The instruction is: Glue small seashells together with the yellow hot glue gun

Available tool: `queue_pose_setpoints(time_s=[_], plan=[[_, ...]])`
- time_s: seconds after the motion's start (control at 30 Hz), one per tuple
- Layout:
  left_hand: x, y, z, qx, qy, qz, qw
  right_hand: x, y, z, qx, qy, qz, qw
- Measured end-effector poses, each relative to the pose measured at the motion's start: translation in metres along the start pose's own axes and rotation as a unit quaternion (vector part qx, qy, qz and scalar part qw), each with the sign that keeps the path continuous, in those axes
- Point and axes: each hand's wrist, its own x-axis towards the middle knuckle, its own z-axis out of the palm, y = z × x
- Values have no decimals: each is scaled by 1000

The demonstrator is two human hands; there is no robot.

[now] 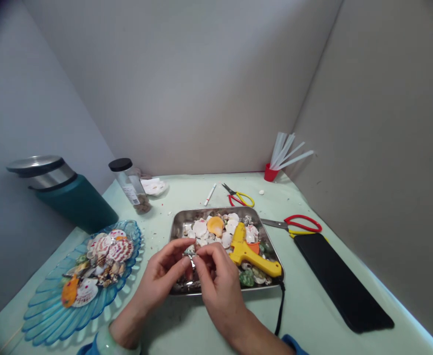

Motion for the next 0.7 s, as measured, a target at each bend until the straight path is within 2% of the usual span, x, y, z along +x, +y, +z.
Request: queue_pose_setpoints(time_s=[0.4, 0.5, 0.7], plan=[[0, -2, -1, -13, -14, 5, 1000, 0, 0, 0, 25, -2, 5, 1000], [0, 2, 0, 3, -18, 22, 1000, 0, 1, 0, 24, 5, 14, 1000], [3, 1, 1, -4, 10, 69, 998, -1, 2, -2, -3, 11, 21, 1000]])
